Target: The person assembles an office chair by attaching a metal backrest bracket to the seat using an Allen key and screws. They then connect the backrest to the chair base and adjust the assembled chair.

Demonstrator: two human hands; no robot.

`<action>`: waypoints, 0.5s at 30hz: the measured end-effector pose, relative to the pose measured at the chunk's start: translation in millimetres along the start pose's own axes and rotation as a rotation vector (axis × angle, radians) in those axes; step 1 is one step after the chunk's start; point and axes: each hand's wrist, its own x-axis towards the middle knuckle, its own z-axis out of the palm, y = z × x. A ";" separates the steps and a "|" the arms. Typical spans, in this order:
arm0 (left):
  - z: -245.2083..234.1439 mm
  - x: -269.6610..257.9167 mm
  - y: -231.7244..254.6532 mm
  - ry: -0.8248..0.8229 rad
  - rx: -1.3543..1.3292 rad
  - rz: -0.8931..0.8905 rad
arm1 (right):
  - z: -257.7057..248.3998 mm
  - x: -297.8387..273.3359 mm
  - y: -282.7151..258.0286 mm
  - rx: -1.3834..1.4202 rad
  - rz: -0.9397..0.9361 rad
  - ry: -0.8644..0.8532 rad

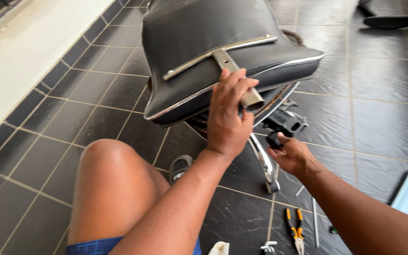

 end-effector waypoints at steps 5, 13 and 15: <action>-1.3 2.9 -0.4 -0.039 0.011 0.000 | 6.4 -2.6 1.2 0.023 0.009 0.054; -1.9 3.8 -0.2 -0.021 -0.008 0.042 | -4.5 18.4 0.0 0.038 0.050 -0.029; -2.3 4.4 -0.6 -0.025 -0.019 0.046 | -7.1 23.3 -2.1 0.112 0.041 -0.104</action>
